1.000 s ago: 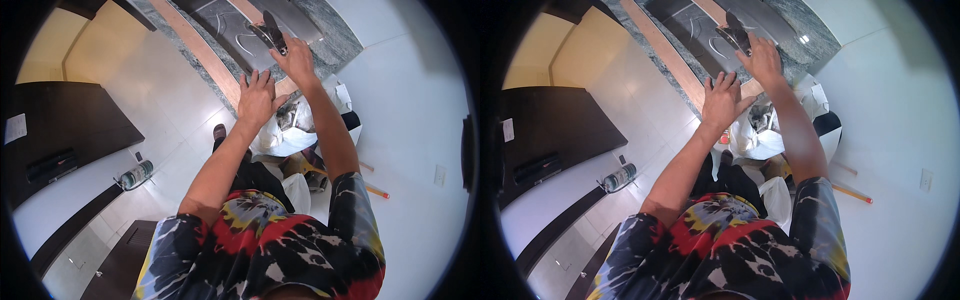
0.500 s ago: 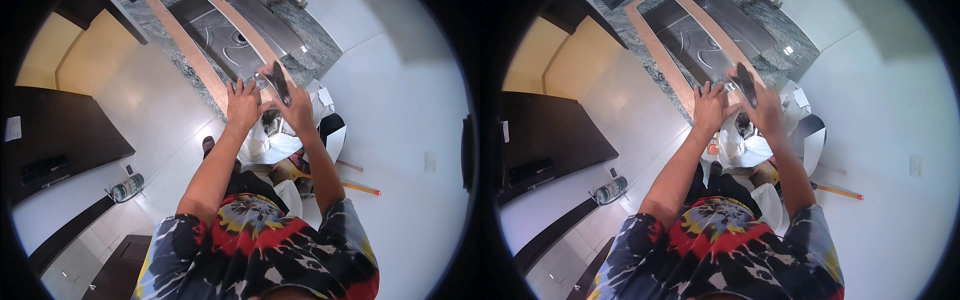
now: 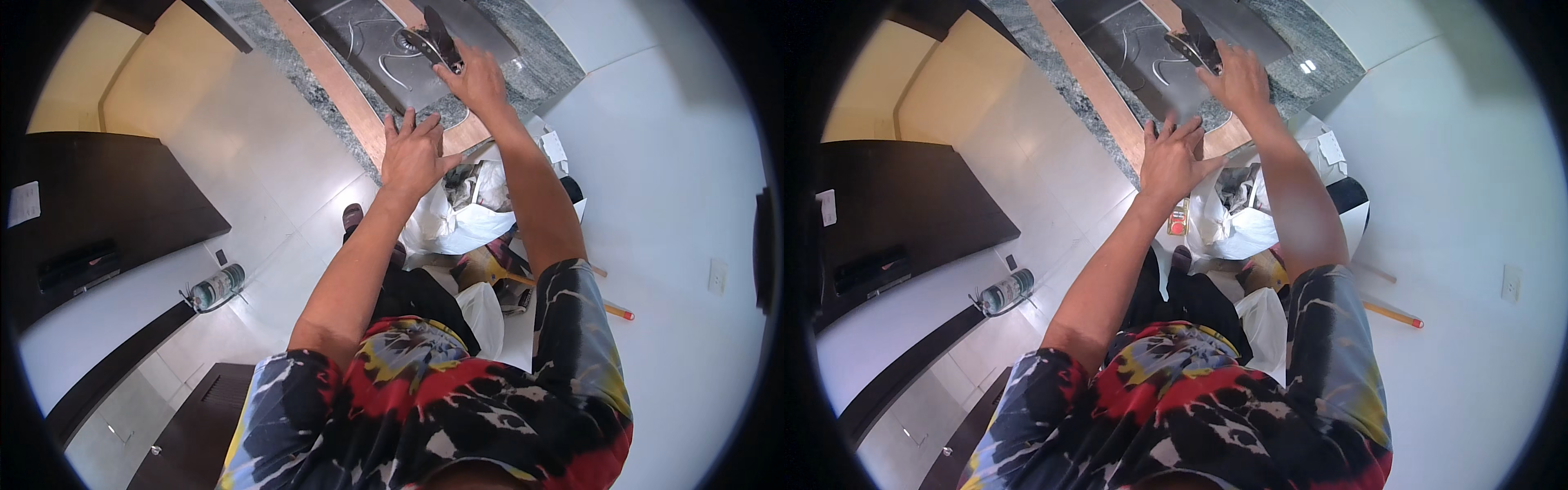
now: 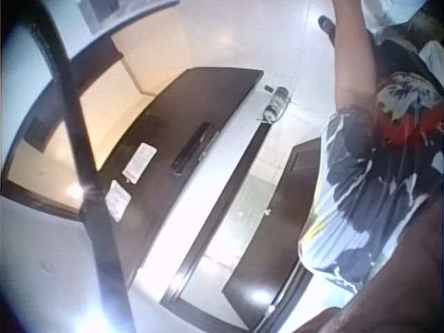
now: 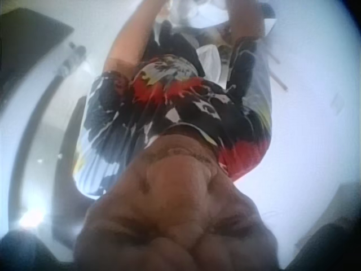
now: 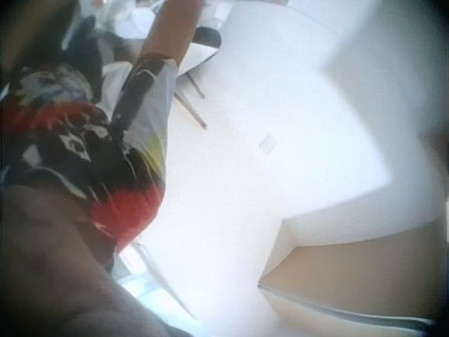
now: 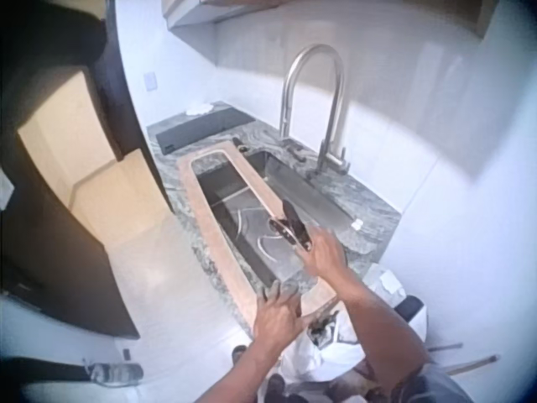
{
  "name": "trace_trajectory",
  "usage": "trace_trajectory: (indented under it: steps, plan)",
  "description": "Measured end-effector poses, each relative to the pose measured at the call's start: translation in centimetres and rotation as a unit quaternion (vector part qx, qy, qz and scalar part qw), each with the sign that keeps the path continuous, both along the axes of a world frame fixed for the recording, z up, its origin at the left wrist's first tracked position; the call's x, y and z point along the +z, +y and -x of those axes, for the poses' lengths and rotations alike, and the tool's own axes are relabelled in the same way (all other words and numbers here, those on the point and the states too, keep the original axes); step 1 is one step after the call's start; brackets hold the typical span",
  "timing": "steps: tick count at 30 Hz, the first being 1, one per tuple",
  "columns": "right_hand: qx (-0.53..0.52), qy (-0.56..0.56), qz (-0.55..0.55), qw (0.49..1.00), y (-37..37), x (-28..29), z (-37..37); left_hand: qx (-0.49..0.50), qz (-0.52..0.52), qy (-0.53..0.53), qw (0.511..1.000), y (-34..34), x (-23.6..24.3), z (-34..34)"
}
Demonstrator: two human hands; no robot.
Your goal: The person positions a cardboard sink template over a stainless steel sink, then uses a utility knife to trim and refine the template edges. The person repeatedly checks fit and smooths the template edges with a sanding block.
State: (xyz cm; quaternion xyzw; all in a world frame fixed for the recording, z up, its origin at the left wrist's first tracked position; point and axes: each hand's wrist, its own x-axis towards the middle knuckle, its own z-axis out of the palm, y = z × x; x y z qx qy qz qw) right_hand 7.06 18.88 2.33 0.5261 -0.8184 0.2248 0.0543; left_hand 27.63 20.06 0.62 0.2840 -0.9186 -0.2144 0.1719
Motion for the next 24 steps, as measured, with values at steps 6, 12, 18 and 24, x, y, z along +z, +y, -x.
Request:
trace_trajectory:
  steps: [6,12,18,24]
  plan:
    - [0.030,-0.008,0.050,0.998,4.0,-0.4,-1.2,0.012,0.013,0.003,1.000,0.2,-0.6,0.1]
    - [0.013,-0.040,0.043,0.998,14.1,0.6,-3.7,0.017,-0.003,-0.004,1.000,0.3,-0.5,0.4]
    - [-0.153,-0.131,0.006,0.979,26.1,3.0,-9.0,0.010,-0.013,-0.035,0.999,-0.1,0.4,0.4]
    - [-0.154,-0.691,0.315,0.632,31.1,-2.0,-11.7,-0.048,-0.045,0.023,0.998,-1.0,2.1,1.1]
